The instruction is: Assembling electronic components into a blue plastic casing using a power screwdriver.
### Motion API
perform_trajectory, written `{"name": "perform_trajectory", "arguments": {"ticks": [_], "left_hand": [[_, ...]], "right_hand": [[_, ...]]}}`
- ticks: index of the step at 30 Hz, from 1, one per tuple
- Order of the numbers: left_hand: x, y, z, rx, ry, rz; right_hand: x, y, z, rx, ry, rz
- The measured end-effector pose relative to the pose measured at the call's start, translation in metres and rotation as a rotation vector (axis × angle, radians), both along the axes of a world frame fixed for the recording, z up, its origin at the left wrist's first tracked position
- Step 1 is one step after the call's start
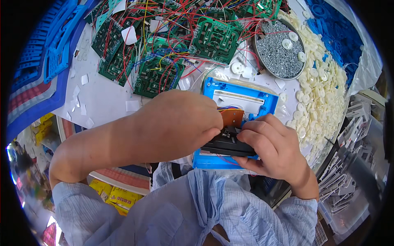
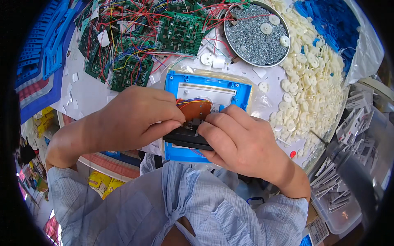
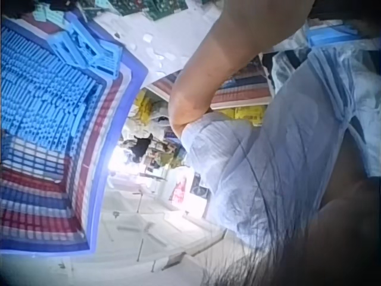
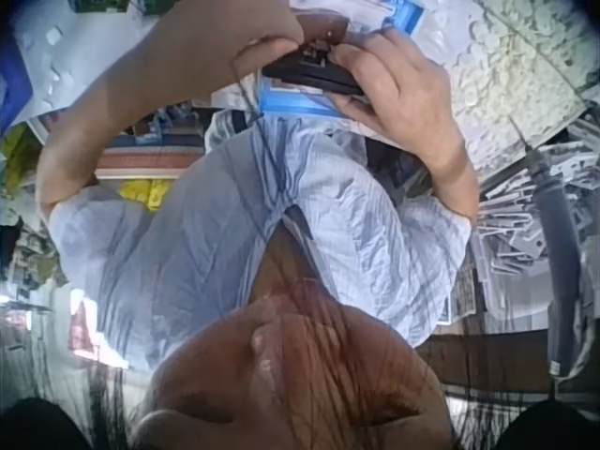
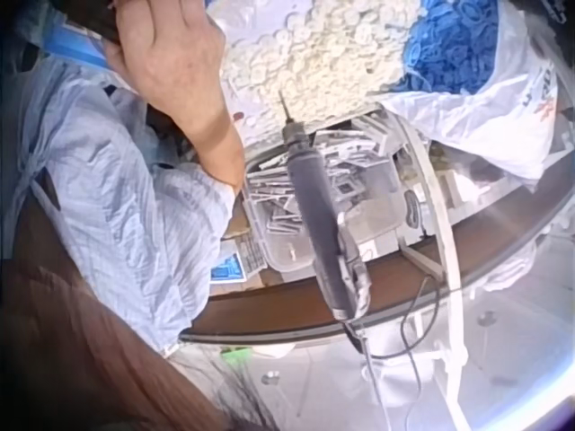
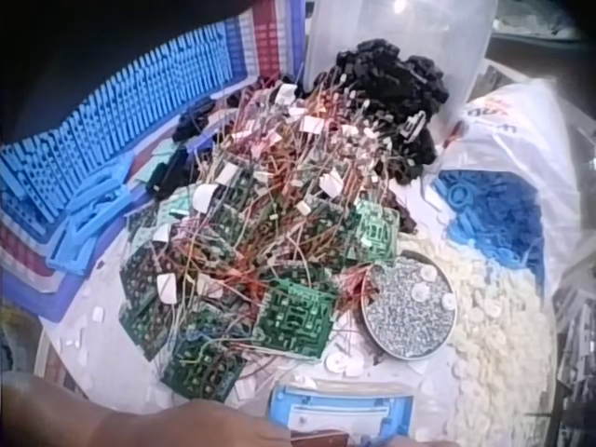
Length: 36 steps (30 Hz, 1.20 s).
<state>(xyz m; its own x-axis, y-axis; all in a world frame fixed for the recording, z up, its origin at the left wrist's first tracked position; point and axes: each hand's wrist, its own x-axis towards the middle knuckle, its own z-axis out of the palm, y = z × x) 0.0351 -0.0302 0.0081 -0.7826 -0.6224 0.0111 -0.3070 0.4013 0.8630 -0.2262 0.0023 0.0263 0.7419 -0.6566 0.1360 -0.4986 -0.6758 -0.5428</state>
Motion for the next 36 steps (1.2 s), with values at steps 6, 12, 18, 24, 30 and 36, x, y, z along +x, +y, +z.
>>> {"name": "perform_trajectory", "arguments": {"ticks": [6, 12, 18, 24, 30, 36], "left_hand": [[0.006, -0.005, 0.003, 0.137, -0.006, -0.036], [0.004, -0.001, -0.001, -0.03, -0.005, 0.054], [-0.002, 0.003, 0.006, -0.29, -0.098, 0.036], [-0.007, -0.006, 0.006, -0.338, -0.069, -0.069], [-0.012, -0.022, 0.014, -0.314, -0.163, -0.234], [-0.014, -0.026, 0.023, -0.326, -0.234, -0.328]], "right_hand": [[0.001, 0.0, -0.001, -0.018, 0.0, 0.0], [0.0, 0.001, -0.001, -0.033, 0.004, 0.005], [0.0, 0.002, -0.002, -0.018, -0.011, -0.021], [0.001, 0.001, 0.0, -0.016, -0.015, -0.026], [0.002, 0.0, -0.001, -0.028, -0.016, -0.02], [0.003, -0.002, 0.0, -0.034, -0.007, -0.004]]}}
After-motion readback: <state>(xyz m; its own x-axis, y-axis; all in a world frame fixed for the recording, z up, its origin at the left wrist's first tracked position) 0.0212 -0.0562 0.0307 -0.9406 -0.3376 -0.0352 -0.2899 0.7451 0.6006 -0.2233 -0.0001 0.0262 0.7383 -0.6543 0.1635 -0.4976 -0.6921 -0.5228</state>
